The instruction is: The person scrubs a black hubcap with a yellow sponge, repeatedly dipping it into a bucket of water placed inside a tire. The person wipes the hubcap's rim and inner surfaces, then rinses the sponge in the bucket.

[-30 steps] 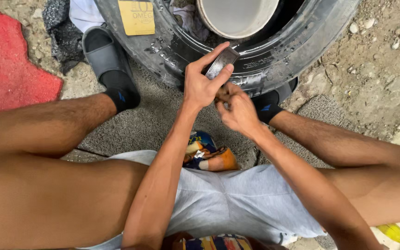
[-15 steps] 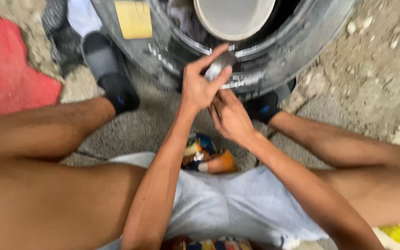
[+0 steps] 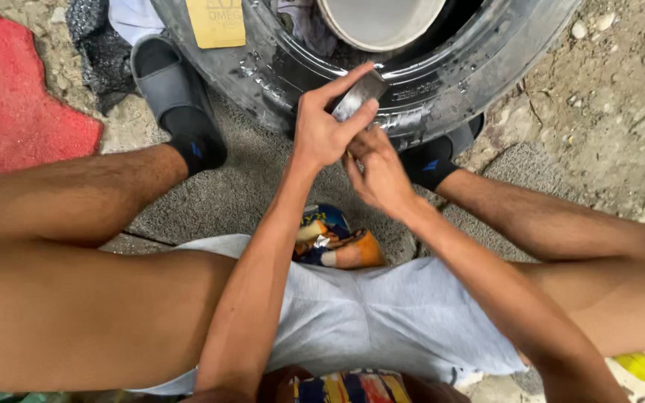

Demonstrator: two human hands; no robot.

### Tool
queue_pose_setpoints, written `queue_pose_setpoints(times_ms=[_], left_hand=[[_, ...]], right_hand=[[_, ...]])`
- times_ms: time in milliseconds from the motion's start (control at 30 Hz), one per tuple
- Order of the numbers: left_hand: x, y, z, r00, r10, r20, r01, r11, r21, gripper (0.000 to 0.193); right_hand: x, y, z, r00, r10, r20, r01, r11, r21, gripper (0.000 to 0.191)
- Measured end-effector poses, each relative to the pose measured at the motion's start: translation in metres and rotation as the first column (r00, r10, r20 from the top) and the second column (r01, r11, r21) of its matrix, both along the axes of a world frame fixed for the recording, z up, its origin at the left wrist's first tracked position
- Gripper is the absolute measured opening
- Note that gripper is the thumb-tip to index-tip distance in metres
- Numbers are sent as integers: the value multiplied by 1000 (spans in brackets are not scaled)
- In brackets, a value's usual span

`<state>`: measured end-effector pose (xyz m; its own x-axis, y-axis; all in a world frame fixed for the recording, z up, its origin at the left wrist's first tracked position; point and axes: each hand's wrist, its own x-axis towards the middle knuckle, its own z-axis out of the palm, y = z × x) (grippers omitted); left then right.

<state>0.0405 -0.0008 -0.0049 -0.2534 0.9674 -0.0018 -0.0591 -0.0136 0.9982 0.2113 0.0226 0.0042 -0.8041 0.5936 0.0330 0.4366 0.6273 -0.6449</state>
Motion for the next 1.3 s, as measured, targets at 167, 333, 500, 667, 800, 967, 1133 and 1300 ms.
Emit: queue_pose_setpoints(times_ms=[167, 333, 500, 667, 800, 967, 1133, 1300], left_hand=[[2, -2, -1, 1000, 14, -22, -14, 999, -40, 48], [1, 0, -3, 997, -12, 73, 13, 1000, -14, 48], [1, -2, -5, 991, 34, 130, -21, 995, -96, 49], [0, -3, -5, 991, 4, 131, 1, 999, -42, 48], [-1, -3, -4, 994, 6, 105, 3, 997, -80, 50], [-2, -6, -3, 1000, -8, 1, 8, 1000, 12, 47], [-5, -4, -7, 985, 21, 173, -4, 995, -101, 51], [-4, -6, -5, 998, -22, 64, 21, 1000, 7, 47]], right_hand=[[-1, 0, -5, 991, 16, 135, -37, 987, 156, 20], [-1, -10, -5, 984, -170, -54, 153, 959, -237, 18], [0, -1, -12, 991, 64, 116, -81, 986, 143, 32], [-1, -15, -18, 981, -193, -5, 188, 960, -207, 17], [2, -6, -13, 997, -27, 66, 28, 999, -20, 24], [-12, -21, -5, 960, -272, 61, 273, 878, -393, 20], [-11, -19, -7, 983, -185, -21, 174, 954, -244, 23], [-5, -1, -9, 996, -74, 51, 72, 997, 38, 24]])
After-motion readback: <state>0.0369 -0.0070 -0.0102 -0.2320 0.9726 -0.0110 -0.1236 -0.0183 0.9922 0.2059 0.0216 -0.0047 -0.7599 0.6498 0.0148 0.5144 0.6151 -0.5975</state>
